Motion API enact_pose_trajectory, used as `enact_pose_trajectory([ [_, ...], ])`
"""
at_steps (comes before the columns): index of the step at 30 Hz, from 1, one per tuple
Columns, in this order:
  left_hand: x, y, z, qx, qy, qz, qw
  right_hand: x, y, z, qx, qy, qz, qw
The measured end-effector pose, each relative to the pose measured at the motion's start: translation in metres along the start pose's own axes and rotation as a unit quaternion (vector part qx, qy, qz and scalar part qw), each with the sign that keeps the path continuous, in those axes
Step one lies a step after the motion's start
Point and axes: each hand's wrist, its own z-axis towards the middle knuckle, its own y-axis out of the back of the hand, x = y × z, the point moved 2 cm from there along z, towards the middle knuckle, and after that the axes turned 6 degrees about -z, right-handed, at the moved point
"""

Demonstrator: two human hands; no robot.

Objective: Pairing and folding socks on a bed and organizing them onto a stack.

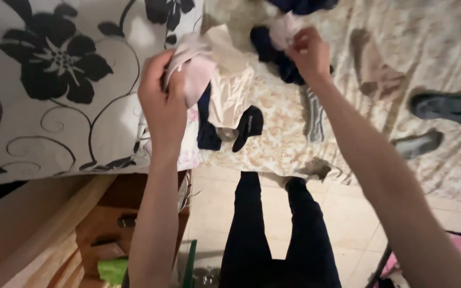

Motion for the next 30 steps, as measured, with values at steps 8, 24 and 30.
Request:
enact_pose_trajectory([
  [8,-0.015,-0.019,-0.020,-0.005,-0.003,-0.076,0.997,-0.055,0.035,-0.090,-0.014,-0.159,0.543,0.824],
  [24,-0.103,-0.104,-0.107,0.130,-0.047,-0.087,0.987,0.062,0.221,-0.220,-0.213,-0.030,0.099,0.972],
  [30,-0.077,-0.171,-0.170,0.304,-0.037,-0.083,0.948,0.085,0.253,-0.291,-0.243,-0.090,0.145,0.955],
])
